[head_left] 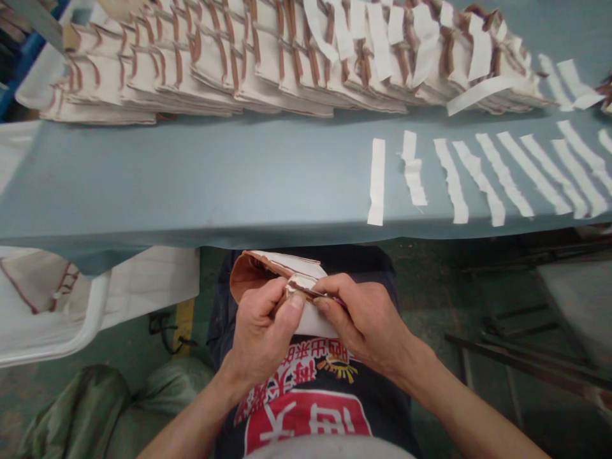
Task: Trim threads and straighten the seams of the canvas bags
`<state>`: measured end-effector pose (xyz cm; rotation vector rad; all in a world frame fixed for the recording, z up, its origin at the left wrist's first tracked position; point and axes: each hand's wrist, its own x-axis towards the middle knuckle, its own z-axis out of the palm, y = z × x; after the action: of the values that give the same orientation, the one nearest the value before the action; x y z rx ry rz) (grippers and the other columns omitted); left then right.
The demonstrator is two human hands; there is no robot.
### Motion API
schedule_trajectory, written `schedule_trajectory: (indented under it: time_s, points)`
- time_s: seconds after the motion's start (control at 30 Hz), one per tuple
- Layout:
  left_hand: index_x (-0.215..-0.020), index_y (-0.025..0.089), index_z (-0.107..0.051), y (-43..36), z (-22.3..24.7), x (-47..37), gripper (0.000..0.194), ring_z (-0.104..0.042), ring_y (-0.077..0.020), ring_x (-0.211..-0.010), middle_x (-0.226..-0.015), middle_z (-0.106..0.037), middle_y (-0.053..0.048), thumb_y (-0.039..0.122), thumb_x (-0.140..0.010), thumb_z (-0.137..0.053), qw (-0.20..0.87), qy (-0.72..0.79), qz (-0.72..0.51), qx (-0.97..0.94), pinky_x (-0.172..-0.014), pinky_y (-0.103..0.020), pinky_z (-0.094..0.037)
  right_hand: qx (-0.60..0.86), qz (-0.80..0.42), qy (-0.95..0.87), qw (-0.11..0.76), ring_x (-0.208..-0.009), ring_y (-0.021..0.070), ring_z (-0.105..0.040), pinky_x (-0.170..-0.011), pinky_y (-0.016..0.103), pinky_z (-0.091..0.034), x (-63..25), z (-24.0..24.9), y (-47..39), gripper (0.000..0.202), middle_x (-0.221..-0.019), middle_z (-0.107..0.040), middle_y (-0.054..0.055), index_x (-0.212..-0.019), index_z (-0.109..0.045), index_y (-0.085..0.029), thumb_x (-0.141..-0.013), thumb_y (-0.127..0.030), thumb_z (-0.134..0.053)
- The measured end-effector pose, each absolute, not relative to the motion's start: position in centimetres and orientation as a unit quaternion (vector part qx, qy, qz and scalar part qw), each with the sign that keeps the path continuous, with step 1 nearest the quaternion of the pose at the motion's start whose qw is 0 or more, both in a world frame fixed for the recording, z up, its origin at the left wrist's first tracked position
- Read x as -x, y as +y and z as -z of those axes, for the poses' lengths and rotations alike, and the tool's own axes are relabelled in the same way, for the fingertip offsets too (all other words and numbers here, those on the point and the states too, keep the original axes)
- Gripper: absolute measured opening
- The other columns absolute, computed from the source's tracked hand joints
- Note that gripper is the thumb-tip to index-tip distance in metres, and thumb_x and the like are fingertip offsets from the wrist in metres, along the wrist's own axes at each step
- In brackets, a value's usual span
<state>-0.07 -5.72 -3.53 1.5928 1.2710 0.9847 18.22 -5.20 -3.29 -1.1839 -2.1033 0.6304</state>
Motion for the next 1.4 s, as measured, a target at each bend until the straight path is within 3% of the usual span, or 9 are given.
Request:
schedule_trajectory:
  time_s: [0.47, 0.9, 1.4]
  points:
    - [-0.07, 0.017, -0.055, -5.1, 3.1, 0.6, 0.032, -0.042, -0.0088, -0.051, -0.061, -0.052, 0.004, 0.027, -0.099, -0.053, 0.486, 0.486, -0.355, -0.634, -0.047, -0.021, -0.033, 0.445, -0.221, -0.809, 0.315, -0.049, 0.012, -0.061, -0.052, 0.024, -0.039, -18.0, 3.7, -4.7, 0.045, -0.062, -0.069, -0.001, -0.095, -0.064, -0.017, -0.116, -0.04, -0.031]
    - [-0.074, 0.017, -0.059, -5.1, 3.7, 0.4, 0.031, -0.041, -0.0106, -0.056, -0.067, -0.052, 0.002, 0.03, -0.101, -0.052, 0.544, 0.462, -0.363, -0.599, -0.05, -0.022, -0.035, 0.45, -0.266, -0.787, 0.326, -0.046, 0.0113, -0.055, -0.05, 0.024, -0.037, -17.6, 4.6, -4.6, 0.037, -0.063, -0.064, -0.002, -0.092, -0.06, -0.019, -0.114, -0.037, -0.035]
    - [-0.077, 0.019, -0.055, -5.2, 5.2, 0.8, 0.027, -0.048, -0.0124, -0.057, -0.067, -0.057, 0.001, 0.025, -0.102, -0.046, 0.478, 0.438, -0.334, -0.684, -0.055, -0.024, -0.04, 0.471, -0.242, -0.801, 0.278, -0.055, 0.0149, -0.067, -0.052, 0.024, -0.042, -17.6, 4.8, -5.2, 0.026, -0.07, -0.07, 0.001, -0.095, -0.053, -0.021, -0.112, -0.031, -0.036]
